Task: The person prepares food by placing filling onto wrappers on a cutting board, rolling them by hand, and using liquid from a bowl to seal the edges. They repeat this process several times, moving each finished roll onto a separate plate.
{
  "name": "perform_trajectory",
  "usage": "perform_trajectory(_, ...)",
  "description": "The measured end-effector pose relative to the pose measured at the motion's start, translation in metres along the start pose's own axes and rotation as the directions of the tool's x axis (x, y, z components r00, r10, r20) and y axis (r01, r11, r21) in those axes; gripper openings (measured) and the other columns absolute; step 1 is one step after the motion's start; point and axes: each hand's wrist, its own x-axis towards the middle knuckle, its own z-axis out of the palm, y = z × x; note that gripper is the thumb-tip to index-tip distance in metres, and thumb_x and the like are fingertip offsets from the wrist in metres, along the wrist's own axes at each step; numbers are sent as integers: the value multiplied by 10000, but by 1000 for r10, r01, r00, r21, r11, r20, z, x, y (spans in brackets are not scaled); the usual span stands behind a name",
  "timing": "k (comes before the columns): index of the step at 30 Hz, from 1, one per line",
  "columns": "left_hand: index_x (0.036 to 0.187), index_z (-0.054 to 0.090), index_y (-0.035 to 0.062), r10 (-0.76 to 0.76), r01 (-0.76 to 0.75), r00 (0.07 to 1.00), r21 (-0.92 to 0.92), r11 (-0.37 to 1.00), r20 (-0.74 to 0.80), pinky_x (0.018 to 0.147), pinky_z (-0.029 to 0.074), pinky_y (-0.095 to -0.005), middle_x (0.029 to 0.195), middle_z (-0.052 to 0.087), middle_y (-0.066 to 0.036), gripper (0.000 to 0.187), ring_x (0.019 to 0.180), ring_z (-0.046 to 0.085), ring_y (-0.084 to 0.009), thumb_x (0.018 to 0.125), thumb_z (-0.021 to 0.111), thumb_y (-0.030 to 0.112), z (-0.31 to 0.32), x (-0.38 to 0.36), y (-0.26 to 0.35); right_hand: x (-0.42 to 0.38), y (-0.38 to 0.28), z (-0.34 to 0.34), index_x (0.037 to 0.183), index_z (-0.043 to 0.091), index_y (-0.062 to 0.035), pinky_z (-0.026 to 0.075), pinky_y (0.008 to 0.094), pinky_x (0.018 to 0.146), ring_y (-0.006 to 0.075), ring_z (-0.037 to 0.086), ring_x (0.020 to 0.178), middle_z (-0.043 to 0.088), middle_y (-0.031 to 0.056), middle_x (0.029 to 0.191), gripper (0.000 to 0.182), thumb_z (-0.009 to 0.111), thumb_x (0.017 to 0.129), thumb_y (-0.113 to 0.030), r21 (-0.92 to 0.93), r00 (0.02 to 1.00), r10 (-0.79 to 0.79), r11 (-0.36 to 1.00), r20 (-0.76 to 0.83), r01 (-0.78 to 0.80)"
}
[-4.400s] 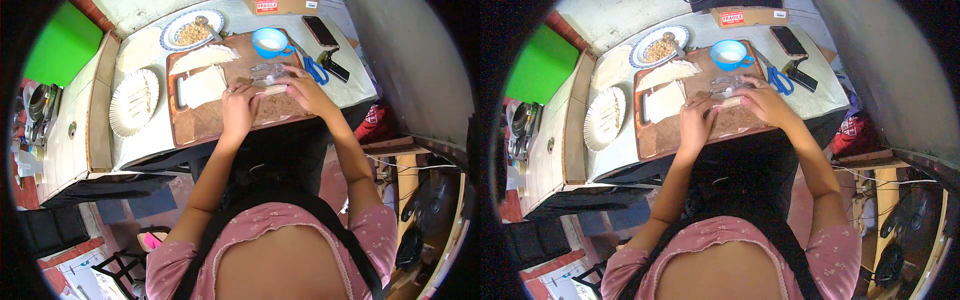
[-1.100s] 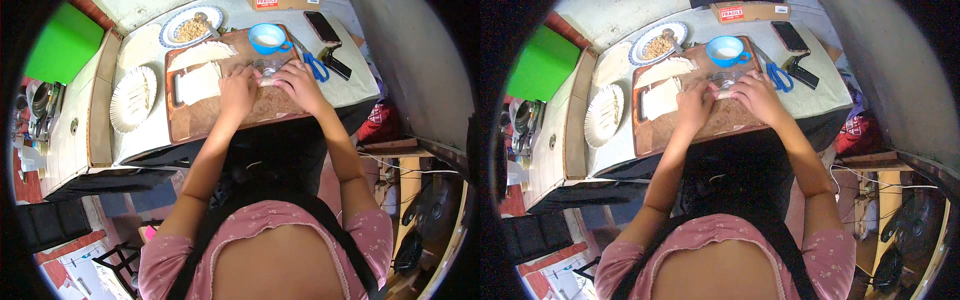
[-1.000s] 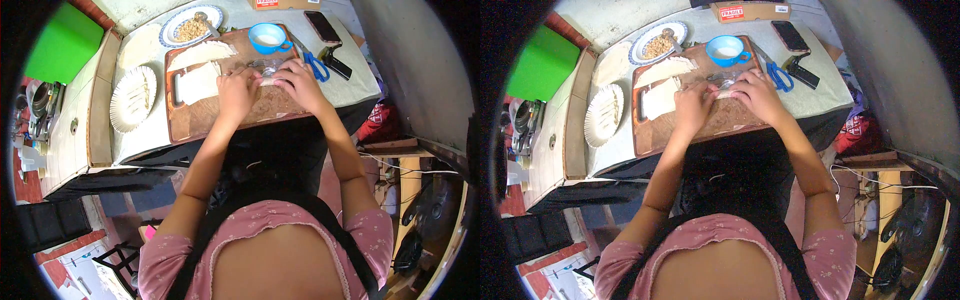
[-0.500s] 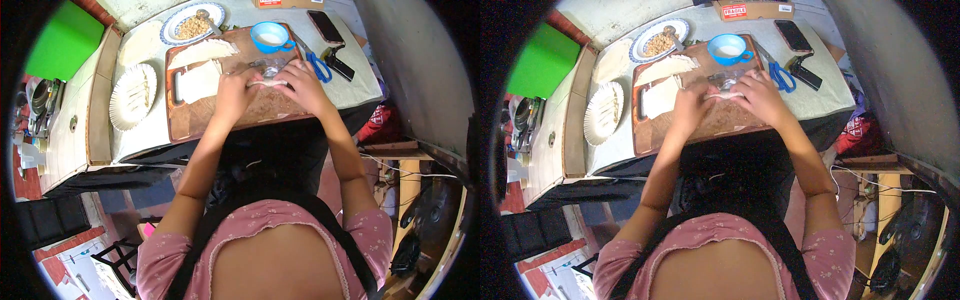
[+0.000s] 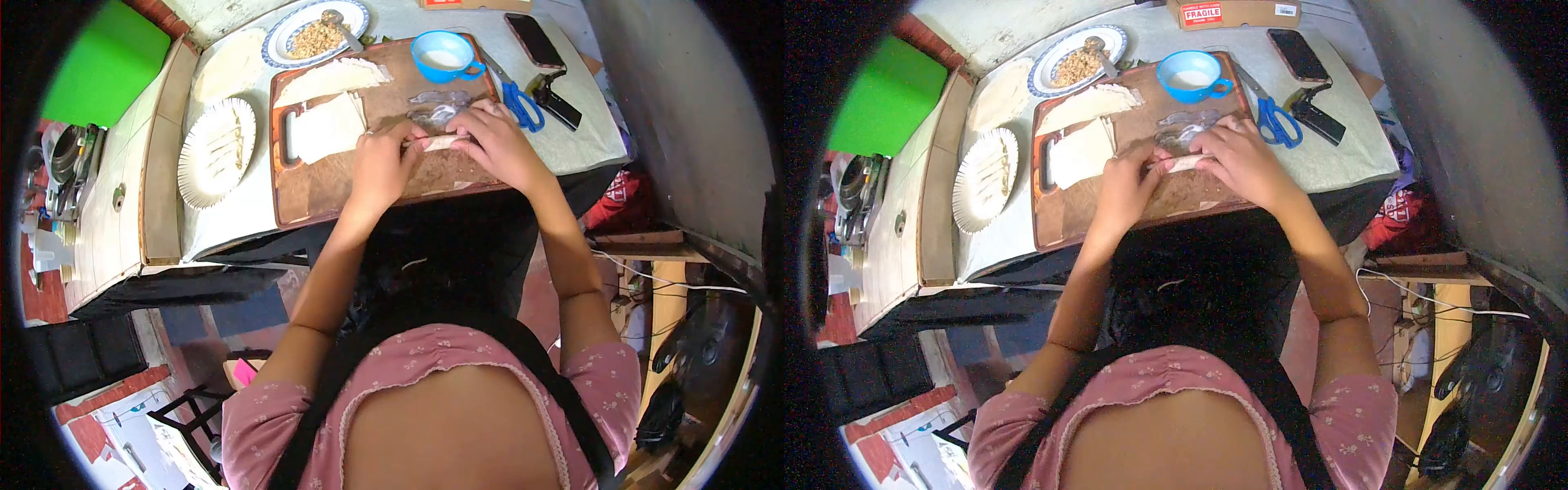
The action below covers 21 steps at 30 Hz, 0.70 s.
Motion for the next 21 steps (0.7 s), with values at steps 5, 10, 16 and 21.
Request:
perform_trajectory(5, 883, 675, 68, 29, -4, 993, 218, 976, -113, 780, 428, -470, 923, 673, -105, 117, 897, 617, -341, 863, 695, 182, 9, -1, 2, 5, 6, 1, 930, 653, -73, 416, 394, 887, 279, 551, 1002, 617, 63, 956, 138, 687, 851, -181, -58, 998, -65, 996, -18, 64)
perform_trajectory(10, 889, 681, 81, 25, 0, 990, 180, 984, -135, 801, 414, -470, 953, 662, -96, 75, 942, 596, -333, 844, 693, 139, 11, 6, 3, 9, 15, 9, 931, 659, -71, 418, 398, 886, 272, 556, 1005, 628, 62, 926, 122, 668, 867, -174, -41, 997, -63, 997, -34, 62)
perform_trajectory(16, 874, 718, 87, 45, -40, 996, 68, 997, -76, 820, 422, -442, 905, 697, -86, 98, 977, 613, -319, 798, 742, 144, 6, 4, -4, 14, 15, 13, 917, 674, -73, 422, 402, 892, 276, 571, 982, 649, 60, 940, 108, 669, 868, -170, 66, 996, 60, 996, -70, -56)
perform_trajectory(21, 874, 750, 103, 175, -150, 980, 228, 962, -97, 810, 442, -432, 909, 698, -91, 131, 910, 629, -325, 777, 775, 187, -2, 4, -5, 11, 11, 19, 945, 683, -86, 433, 399, 884, 274, 578, 985, 667, 62, 980, 125, 692, 856, -172, -77, 984, 7, 997, -177, -21)
